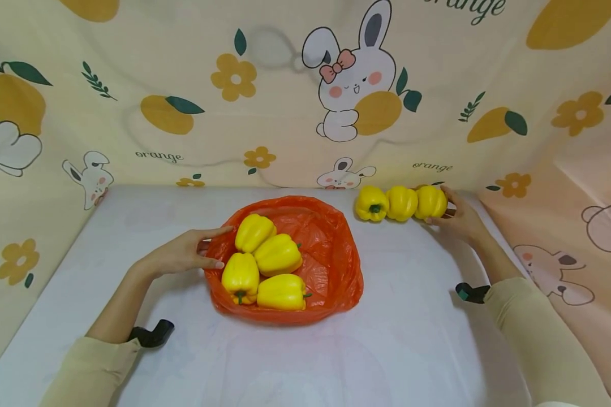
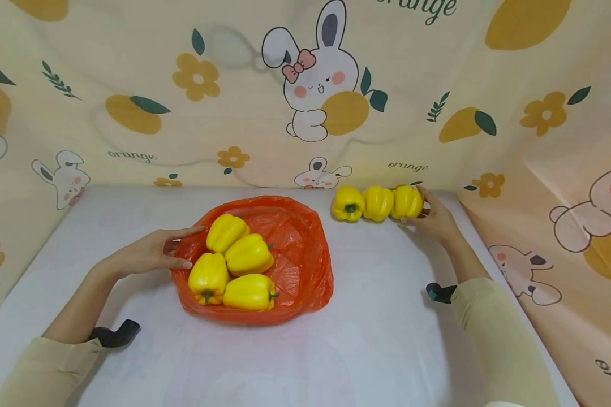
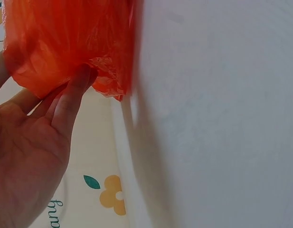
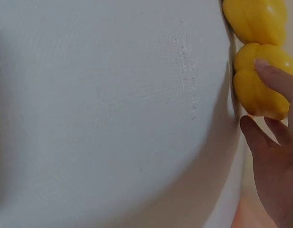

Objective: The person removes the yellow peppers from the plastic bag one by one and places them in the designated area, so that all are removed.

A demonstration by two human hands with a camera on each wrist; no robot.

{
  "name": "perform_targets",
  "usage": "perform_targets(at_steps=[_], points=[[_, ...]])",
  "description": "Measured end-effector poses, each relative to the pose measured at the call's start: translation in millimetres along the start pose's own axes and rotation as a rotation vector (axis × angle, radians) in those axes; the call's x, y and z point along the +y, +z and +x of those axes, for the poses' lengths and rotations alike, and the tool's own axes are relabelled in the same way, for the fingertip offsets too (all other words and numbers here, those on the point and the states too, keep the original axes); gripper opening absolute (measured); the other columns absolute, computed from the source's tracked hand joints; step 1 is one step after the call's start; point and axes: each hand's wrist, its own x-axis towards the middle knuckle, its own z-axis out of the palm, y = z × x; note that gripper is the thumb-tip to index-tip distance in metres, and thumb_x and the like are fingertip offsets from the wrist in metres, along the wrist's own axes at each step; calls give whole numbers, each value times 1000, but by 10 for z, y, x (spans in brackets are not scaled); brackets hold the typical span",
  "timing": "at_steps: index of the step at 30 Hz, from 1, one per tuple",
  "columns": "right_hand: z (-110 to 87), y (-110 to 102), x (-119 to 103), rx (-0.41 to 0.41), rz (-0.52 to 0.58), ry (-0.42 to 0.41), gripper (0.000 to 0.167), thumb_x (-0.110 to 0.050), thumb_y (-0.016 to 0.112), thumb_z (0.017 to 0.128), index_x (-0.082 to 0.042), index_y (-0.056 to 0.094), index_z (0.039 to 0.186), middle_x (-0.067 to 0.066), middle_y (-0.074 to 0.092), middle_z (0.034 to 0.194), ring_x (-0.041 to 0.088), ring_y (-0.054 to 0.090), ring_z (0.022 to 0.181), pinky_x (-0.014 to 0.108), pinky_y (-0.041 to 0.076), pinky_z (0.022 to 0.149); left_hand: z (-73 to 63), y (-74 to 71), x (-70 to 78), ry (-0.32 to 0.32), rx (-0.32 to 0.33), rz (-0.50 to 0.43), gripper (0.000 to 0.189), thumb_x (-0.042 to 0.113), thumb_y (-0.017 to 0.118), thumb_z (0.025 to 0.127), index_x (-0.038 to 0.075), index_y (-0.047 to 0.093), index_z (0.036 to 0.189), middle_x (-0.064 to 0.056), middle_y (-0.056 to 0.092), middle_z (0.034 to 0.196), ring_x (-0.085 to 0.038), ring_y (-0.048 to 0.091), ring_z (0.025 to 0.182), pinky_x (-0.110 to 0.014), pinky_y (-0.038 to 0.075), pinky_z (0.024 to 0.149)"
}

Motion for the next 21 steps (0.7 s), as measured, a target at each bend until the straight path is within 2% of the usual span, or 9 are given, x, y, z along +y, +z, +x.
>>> perform_targets(at_steps=[5,10,15,21], points=[[-13,-13,14,19,19,-9,107,-29,78,87,-21,1,161,19,10,164,49,31,139,59,28,112,-2,-7,5,5,10,12,80,33,77,87,20,37,155,-17,39,154,-37,40,135,-58,39,107],[-24,-17,-30,68,6,-27,101,-32,78,87,-19,10,161,20,14,163,49,27,142,59,28,112,-17,-14,2,4,6,4,79,32,76,88,19,36,155,-18,39,154,-37,41,132,-58,40,106],[-69,-10,-129,148,-20,-82,96,-34,79,86,-16,20,160,23,24,160,45,27,143,56,26,114,-21,-5,6,-3,7,13,80,35,76,87,19,37,155,-18,39,154,-37,41,132,-58,40,106],[-135,28,-300,216,4,-156,86,-29,79,86,-15,32,156,18,31,158,36,29,145,48,26,116,-19,0,21,10,14,23,80,37,76,87,18,38,154,-18,40,153,-37,40,134,-59,39,106]])
